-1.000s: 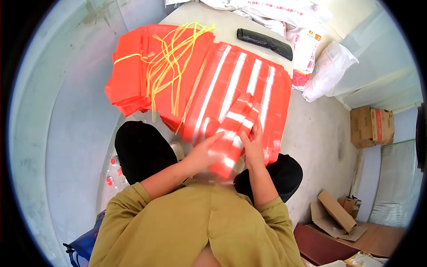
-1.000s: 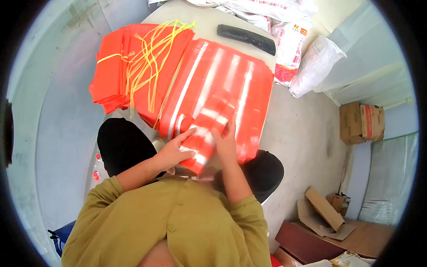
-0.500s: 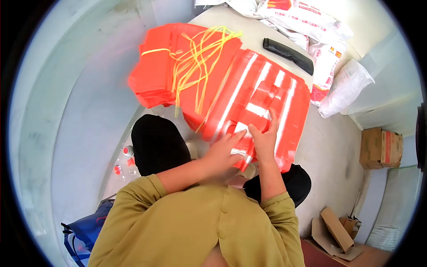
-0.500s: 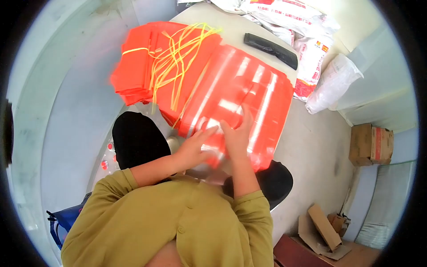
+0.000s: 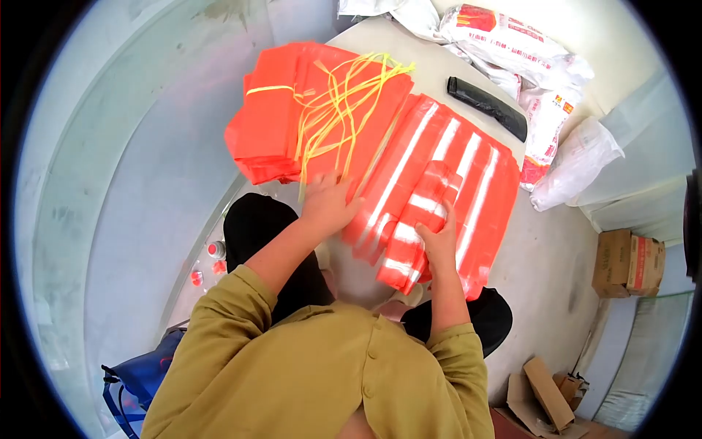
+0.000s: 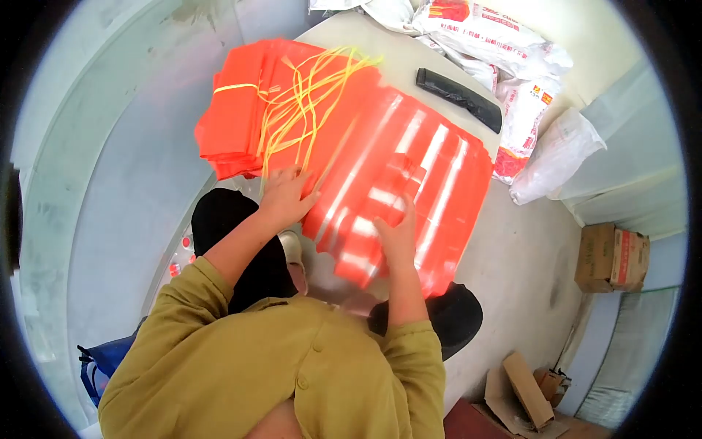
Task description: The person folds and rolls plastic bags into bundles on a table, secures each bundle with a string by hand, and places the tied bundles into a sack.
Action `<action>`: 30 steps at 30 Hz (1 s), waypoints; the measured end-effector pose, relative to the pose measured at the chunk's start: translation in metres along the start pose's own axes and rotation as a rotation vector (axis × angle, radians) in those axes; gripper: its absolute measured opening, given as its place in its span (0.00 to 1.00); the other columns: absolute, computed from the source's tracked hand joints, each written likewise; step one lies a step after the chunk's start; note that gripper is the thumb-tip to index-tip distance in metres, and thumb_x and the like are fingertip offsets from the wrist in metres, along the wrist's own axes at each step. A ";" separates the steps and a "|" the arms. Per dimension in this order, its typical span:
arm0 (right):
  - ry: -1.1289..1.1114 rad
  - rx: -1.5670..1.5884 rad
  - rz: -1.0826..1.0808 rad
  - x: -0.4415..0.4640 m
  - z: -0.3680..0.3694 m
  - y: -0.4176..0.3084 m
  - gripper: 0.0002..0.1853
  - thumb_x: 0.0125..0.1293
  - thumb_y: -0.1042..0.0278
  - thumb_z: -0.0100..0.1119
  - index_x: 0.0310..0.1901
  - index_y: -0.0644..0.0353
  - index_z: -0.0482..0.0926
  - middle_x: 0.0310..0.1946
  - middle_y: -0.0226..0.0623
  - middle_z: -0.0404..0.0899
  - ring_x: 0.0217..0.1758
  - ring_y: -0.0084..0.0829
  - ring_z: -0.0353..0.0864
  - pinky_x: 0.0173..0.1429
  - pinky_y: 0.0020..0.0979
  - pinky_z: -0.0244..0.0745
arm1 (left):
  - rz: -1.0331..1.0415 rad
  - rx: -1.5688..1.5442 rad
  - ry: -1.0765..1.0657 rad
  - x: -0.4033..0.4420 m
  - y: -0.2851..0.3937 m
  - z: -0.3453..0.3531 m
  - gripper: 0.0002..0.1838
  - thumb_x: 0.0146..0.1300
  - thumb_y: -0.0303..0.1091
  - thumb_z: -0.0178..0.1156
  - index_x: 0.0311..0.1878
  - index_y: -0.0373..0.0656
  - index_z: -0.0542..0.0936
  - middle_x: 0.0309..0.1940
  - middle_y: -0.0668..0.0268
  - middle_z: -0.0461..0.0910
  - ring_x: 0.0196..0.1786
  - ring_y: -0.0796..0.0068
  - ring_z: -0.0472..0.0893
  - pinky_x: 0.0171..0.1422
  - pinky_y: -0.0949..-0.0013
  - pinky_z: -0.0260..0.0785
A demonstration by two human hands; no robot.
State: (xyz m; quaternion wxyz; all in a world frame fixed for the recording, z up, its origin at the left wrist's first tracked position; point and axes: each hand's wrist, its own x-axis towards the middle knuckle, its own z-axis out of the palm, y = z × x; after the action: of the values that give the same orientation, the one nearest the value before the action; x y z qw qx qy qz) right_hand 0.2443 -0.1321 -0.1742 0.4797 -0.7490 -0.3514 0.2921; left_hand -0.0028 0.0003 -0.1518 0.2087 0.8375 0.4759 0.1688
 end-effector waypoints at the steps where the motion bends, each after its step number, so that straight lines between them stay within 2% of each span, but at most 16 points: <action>1: -0.002 0.087 0.014 -0.001 -0.002 -0.003 0.46 0.61 0.81 0.68 0.81 0.61 0.58 0.74 0.49 0.67 0.72 0.41 0.76 0.69 0.37 0.80 | -0.015 0.019 -0.059 0.002 0.000 -0.001 0.31 0.68 0.48 0.65 0.69 0.40 0.78 0.71 0.52 0.73 0.71 0.45 0.69 0.78 0.49 0.63; 4: -0.009 0.351 0.081 -0.005 -0.006 -0.015 0.46 0.63 0.82 0.66 0.82 0.59 0.56 0.75 0.49 0.67 0.71 0.42 0.76 0.69 0.39 0.80 | 0.006 0.008 -0.005 0.002 -0.005 0.006 0.31 0.67 0.48 0.66 0.67 0.38 0.80 0.68 0.52 0.76 0.69 0.45 0.72 0.76 0.50 0.65; 6: -0.006 0.532 0.158 -0.005 -0.006 -0.019 0.47 0.64 0.82 0.65 0.83 0.58 0.54 0.76 0.48 0.66 0.72 0.43 0.76 0.70 0.40 0.80 | 0.039 -0.050 0.045 -0.001 -0.005 0.011 0.30 0.69 0.49 0.65 0.66 0.36 0.81 0.66 0.54 0.78 0.68 0.49 0.74 0.74 0.51 0.66; 7: -0.011 0.618 0.174 -0.006 -0.005 -0.021 0.47 0.65 0.80 0.65 0.83 0.58 0.54 0.77 0.47 0.64 0.74 0.42 0.73 0.72 0.40 0.77 | 0.056 -0.079 0.069 -0.004 -0.004 0.013 0.30 0.71 0.50 0.64 0.65 0.35 0.81 0.66 0.56 0.79 0.67 0.51 0.75 0.74 0.52 0.66; 9: -0.024 0.789 0.203 -0.009 0.000 -0.026 0.47 0.65 0.77 0.65 0.84 0.57 0.54 0.80 0.44 0.61 0.78 0.42 0.67 0.77 0.40 0.70 | 0.005 -0.712 -0.136 -0.010 0.010 0.017 0.29 0.75 0.54 0.60 0.63 0.37 0.83 0.65 0.58 0.79 0.67 0.56 0.76 0.72 0.52 0.67; 10: -0.042 0.846 0.210 -0.012 0.003 -0.029 0.47 0.65 0.77 0.65 0.84 0.56 0.54 0.80 0.44 0.60 0.79 0.41 0.66 0.78 0.40 0.70 | -0.024 -1.028 -0.240 -0.013 0.022 0.015 0.29 0.77 0.55 0.58 0.63 0.38 0.84 0.65 0.59 0.80 0.67 0.59 0.76 0.72 0.52 0.67; 12: -0.076 0.960 0.219 -0.018 0.010 -0.036 0.47 0.66 0.77 0.64 0.85 0.55 0.53 0.81 0.43 0.59 0.79 0.41 0.66 0.78 0.41 0.69 | -0.266 -1.219 -0.596 -0.029 0.050 -0.005 0.33 0.80 0.60 0.50 0.69 0.41 0.79 0.68 0.60 0.78 0.70 0.64 0.75 0.74 0.54 0.65; 14: -0.094 0.976 0.229 -0.020 0.012 -0.037 0.49 0.66 0.79 0.64 0.85 0.53 0.50 0.80 0.43 0.61 0.76 0.41 0.70 0.76 0.42 0.73 | -0.414 -1.302 -0.748 -0.042 0.065 0.002 0.36 0.82 0.65 0.45 0.75 0.44 0.74 0.72 0.60 0.75 0.73 0.67 0.73 0.77 0.56 0.63; 16: -0.081 0.913 0.248 -0.023 0.010 -0.038 0.50 0.68 0.79 0.64 0.86 0.51 0.46 0.77 0.44 0.66 0.72 0.41 0.75 0.72 0.43 0.78 | -0.398 -1.332 -0.721 -0.048 0.064 0.026 0.39 0.81 0.68 0.43 0.80 0.46 0.66 0.77 0.58 0.69 0.77 0.67 0.68 0.80 0.58 0.60; 18: -0.033 0.889 0.253 -0.029 0.003 -0.041 0.50 0.67 0.81 0.65 0.86 0.50 0.48 0.77 0.44 0.65 0.72 0.40 0.75 0.71 0.42 0.79 | -0.320 -1.393 -0.726 -0.047 0.068 0.026 0.43 0.80 0.70 0.41 0.84 0.48 0.57 0.82 0.57 0.61 0.83 0.67 0.61 0.84 0.59 0.55; 20: 0.042 0.807 0.241 -0.033 -0.003 -0.037 0.49 0.66 0.81 0.65 0.85 0.52 0.50 0.77 0.44 0.64 0.72 0.39 0.75 0.71 0.41 0.79 | -0.315 -1.591 -0.787 -0.046 0.074 0.016 0.41 0.81 0.66 0.45 0.84 0.48 0.58 0.84 0.55 0.58 0.84 0.66 0.59 0.84 0.58 0.55; 23: 0.116 0.679 0.140 -0.028 -0.007 -0.012 0.48 0.65 0.82 0.66 0.84 0.55 0.52 0.77 0.43 0.63 0.72 0.38 0.73 0.72 0.39 0.77 | -0.329 -1.030 -0.680 -0.031 0.095 0.010 0.38 0.79 0.51 0.58 0.84 0.45 0.58 0.81 0.51 0.61 0.80 0.64 0.65 0.81 0.60 0.58; 26: 0.091 0.599 0.104 -0.029 -0.012 -0.015 0.47 0.65 0.81 0.66 0.83 0.58 0.53 0.78 0.43 0.60 0.75 0.38 0.70 0.75 0.38 0.73 | -0.169 -0.907 -0.423 -0.020 0.097 0.060 0.38 0.71 0.34 0.66 0.81 0.44 0.61 0.75 0.47 0.67 0.69 0.66 0.74 0.71 0.65 0.67; 27: 0.069 0.485 0.043 -0.027 -0.015 -0.009 0.47 0.65 0.81 0.66 0.83 0.59 0.53 0.79 0.44 0.59 0.78 0.38 0.66 0.77 0.37 0.70 | -0.212 -0.911 -0.454 -0.016 0.105 0.052 0.39 0.70 0.32 0.66 0.81 0.44 0.61 0.75 0.47 0.67 0.67 0.65 0.75 0.69 0.65 0.69; 30: 0.002 0.423 0.102 -0.034 -0.028 -0.046 0.48 0.65 0.81 0.65 0.84 0.59 0.52 0.81 0.46 0.56 0.80 0.37 0.63 0.78 0.36 0.69 | -0.290 -0.943 -0.515 0.008 0.124 0.031 0.40 0.67 0.28 0.66 0.81 0.44 0.62 0.75 0.45 0.67 0.64 0.65 0.78 0.63 0.66 0.73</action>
State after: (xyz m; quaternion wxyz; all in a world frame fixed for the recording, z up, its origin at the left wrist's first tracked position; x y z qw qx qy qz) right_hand 0.2350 -0.1602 -0.1180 0.6113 -0.6486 -0.2436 0.3824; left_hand 0.1062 -0.0561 -0.1142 0.6915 0.5936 0.3930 0.1227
